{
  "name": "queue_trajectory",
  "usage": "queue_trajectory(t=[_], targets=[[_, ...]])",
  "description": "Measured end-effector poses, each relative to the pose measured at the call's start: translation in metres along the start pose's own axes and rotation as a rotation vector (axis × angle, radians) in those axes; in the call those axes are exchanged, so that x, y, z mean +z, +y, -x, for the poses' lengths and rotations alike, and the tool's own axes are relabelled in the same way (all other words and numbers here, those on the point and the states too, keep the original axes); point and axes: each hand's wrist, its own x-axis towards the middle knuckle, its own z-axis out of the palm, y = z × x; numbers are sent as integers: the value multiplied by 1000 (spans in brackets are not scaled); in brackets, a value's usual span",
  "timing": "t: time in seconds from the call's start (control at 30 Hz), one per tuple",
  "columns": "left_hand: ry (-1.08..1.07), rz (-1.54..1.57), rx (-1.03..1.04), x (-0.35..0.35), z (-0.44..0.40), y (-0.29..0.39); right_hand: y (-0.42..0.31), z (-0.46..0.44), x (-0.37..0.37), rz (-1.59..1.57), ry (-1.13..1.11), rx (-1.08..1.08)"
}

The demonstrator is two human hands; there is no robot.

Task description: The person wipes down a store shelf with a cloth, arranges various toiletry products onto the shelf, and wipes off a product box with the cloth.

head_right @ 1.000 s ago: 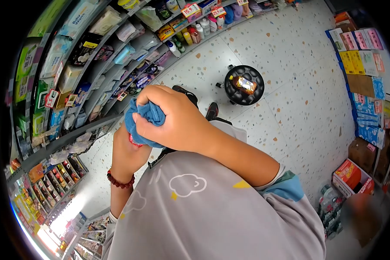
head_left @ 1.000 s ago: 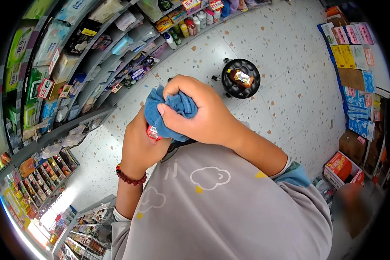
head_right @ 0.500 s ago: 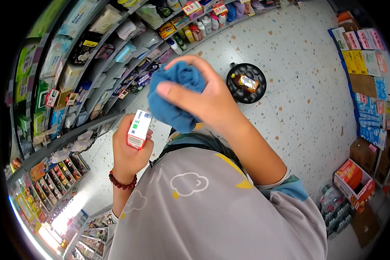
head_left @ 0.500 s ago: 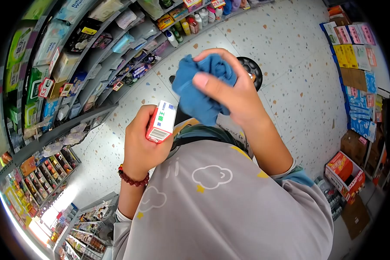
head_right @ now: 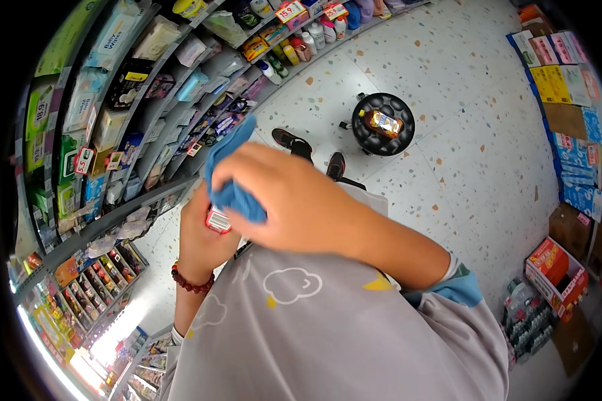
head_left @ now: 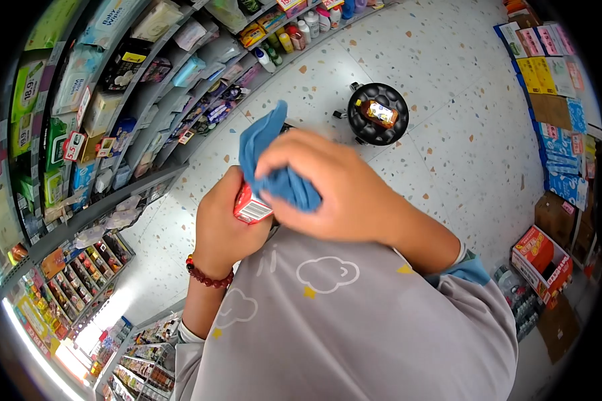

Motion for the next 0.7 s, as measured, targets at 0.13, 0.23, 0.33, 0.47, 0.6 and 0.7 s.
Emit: queue_trajectory(t=[0.13, 0.23, 0.33, 0.47, 0.6, 0.7], targets=[[30, 85, 120, 5, 1, 0, -3, 5, -1, -82, -71, -61], [-6, 24, 0, 2, 1, 0, 7, 3, 2, 12, -16, -15], [19, 69, 102, 4, 3, 1, -14, 10, 3, -106, -82, -61], [-2, 70, -1, 12, 2, -8, 6, 8, 5, -25, -16, 53], [56, 125, 113, 12, 1, -3, -8, 9, 5, -81, -20, 26], [52, 138, 134, 14, 4, -5, -14, 14, 7, -51, -25, -41]])
